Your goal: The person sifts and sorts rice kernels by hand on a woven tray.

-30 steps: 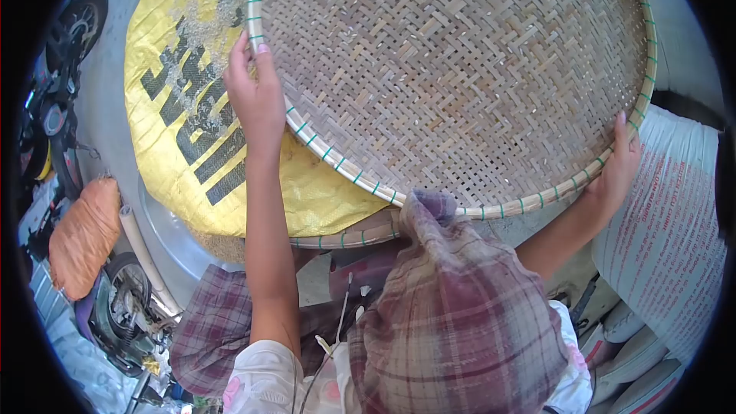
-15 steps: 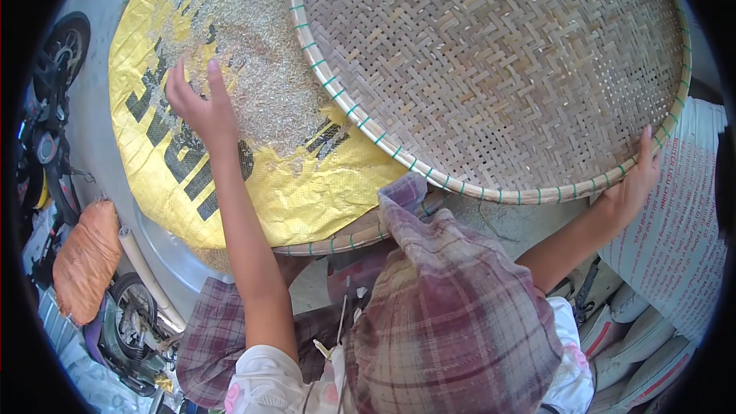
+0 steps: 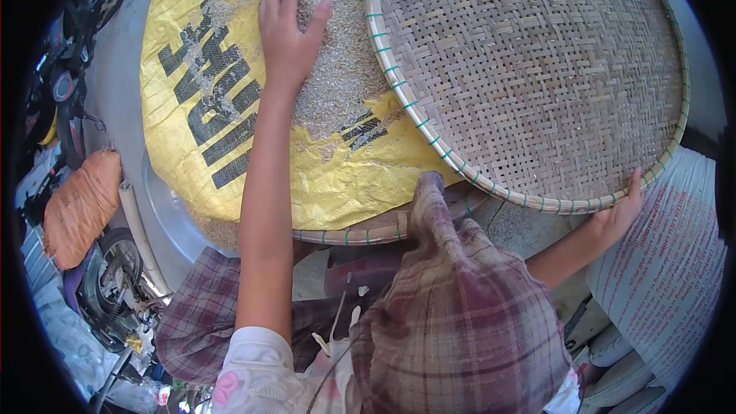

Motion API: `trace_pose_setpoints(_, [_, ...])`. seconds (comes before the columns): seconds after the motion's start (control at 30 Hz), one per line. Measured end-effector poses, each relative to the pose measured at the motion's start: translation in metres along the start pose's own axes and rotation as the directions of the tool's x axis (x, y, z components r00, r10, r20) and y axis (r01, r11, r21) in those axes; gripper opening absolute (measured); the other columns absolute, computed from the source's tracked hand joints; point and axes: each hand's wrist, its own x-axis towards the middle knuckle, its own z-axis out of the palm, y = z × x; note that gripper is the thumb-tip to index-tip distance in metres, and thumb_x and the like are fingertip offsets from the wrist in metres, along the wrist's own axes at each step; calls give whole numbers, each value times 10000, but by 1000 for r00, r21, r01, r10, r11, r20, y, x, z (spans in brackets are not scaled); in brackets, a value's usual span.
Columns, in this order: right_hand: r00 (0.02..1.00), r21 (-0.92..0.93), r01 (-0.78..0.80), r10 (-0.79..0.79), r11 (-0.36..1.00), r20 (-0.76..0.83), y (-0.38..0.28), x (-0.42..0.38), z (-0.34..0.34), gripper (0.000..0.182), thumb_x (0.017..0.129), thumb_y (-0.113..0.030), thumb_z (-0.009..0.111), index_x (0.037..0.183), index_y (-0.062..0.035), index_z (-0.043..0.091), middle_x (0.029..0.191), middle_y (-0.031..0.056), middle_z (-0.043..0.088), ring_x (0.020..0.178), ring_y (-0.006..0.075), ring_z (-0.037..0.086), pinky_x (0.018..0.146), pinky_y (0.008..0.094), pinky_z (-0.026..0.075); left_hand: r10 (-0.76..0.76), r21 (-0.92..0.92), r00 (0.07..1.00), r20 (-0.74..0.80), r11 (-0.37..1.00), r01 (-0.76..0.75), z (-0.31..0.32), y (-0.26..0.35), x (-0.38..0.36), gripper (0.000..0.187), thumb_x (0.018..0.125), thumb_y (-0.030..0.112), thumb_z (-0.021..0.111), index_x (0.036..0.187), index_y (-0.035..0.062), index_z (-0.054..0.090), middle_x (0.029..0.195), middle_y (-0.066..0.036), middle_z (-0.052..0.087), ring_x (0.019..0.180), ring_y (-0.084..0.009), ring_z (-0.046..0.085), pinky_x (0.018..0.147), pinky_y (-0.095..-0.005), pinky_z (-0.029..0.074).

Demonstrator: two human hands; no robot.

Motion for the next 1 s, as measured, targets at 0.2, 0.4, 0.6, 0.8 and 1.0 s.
trace_pose_setpoints(0.2, [989, 5, 99, -98, 995, -110, 7, -1, -1, 460, 838, -70, 539, 1257, 35, 381, 1189, 204, 478, 1025, 311, 539, 858, 459, 483, 205, -326, 970, 132, 933, -153, 1, 24, 0, 398, 883, 352, 489, 1174, 88, 557, 1228, -161, 510, 1180, -301, 443, 987, -370, 340])
trace_pose_setpoints(0.4, [978, 27, 33, -27, 999, -206, 10, -6, 5, 444, 840, -73, 538, 1240, 43, 385, 1181, 205, 472, 1015, 302, 540, 862, 454, 485, 235, -520, 916, 325, 853, -34, -32, 23, -25, 307, 899, 256, 446, 1056, 65, 627, 1143, -134, 569, 1127, -265, 495, 968, -344, 360])
trace_pose_setpoints(0.6, [984, -6, 63, -63, 998, -164, 14, -5, 6, 449, 853, -65, 517, 1261, 43, 366, 1190, 203, 465, 1019, 310, 537, 852, 451, 494, -189, -497, 978, 87, 842, 207, -52, -2, -60, 392, 953, 268, 326, 1197, 34, 524, 1252, -133, 489, 1203, -248, 427, 1015, -355, 311])
trace_pose_setpoints(0.8, [986, -6, 70, -70, 998, -149, 17, -7, 14, 431, 863, -58, 487, 1266, 37, 367, 1202, 210, 460, 1040, 315, 528, 870, 463, 480, -284, -395, 951, 126, 865, 310, -42, 30, -82, 437, 964, 310, 303, 1300, 48, 401, 1320, -149, 412, 1243, -275, 373, 1040, -371, 280])
trace_pose_setpoints(1.0, [992, 19, 6, -4, 1000, -125, 23, -3, 13, 423, 866, -66, 466, 1258, 59, 370, 1210, 222, 455, 1057, 323, 522, 883, 465, 474, -39, -398, 999, 0, 917, 36, -10, 52, -61, 427, 926, 312, 424, 1265, 55, 458, 1295, -156, 438, 1222, -285, 395, 1022, -368, 295])
